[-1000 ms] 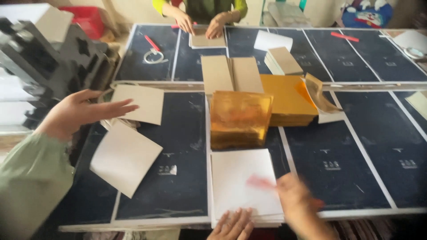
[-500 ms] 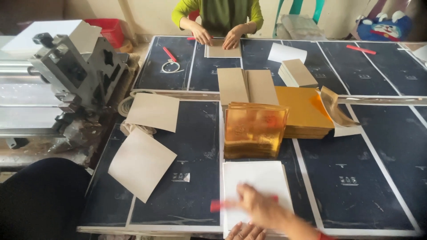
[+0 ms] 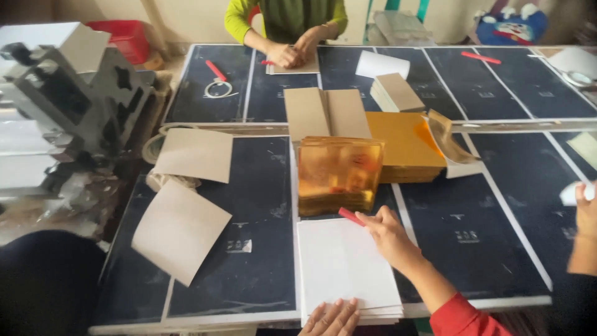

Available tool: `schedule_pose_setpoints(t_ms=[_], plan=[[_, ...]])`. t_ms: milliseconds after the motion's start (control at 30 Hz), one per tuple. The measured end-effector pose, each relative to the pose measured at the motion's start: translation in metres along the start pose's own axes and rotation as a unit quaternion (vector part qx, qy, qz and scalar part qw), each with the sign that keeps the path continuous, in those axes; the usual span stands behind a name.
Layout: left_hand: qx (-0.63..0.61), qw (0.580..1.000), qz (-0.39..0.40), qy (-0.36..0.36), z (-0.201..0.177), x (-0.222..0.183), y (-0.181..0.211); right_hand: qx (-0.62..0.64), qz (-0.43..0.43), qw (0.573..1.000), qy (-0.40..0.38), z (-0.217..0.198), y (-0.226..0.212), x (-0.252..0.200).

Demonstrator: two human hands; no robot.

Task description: Workers are manually assembling and stacking layers of paper and cardboard, using a pink tool to press and align the components.

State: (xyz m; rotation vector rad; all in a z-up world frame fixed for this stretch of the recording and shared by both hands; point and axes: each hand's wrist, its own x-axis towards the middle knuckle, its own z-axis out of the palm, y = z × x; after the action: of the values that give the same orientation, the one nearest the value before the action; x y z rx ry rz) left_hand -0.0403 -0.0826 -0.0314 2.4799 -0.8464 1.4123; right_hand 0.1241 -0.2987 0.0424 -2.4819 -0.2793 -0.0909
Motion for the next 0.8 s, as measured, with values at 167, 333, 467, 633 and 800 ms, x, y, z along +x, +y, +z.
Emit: schedule_pose_setpoints(t_ms=[167, 333, 467, 633, 800], plan=[[-0.073, 0.995, -0.06, -0.041, 0.015, -0.021, 0.015, -0.064, -0.156, 0.976, -0.141, -0.017, -0.075, -0.089], [-0.046, 0.999, -0.026, -0.008, -0.003, 0.001, 0.002, 0.076, 0.116, 0.99, -0.032, -0.037, -0.017, -0.026], [-0.126, 0.986, -0.102, -0.034, -0.01, 0.007, 0.008, 0.27, 0.112, 0.954, -0.063, -0.058, -0.085, -0.05], [-0.205, 0.964, -0.099, -0.137, 0.019, -0.035, 0.007, -0.07, -0.01, 0.991, -0.111, -0.065, -0.071, -0.066], [-0.456, 0.813, -0.244, -0.268, 0.01, -0.043, -0.045, -0.085, -0.011, 0.994, 0.064, -0.053, 0.049, 0.004]])
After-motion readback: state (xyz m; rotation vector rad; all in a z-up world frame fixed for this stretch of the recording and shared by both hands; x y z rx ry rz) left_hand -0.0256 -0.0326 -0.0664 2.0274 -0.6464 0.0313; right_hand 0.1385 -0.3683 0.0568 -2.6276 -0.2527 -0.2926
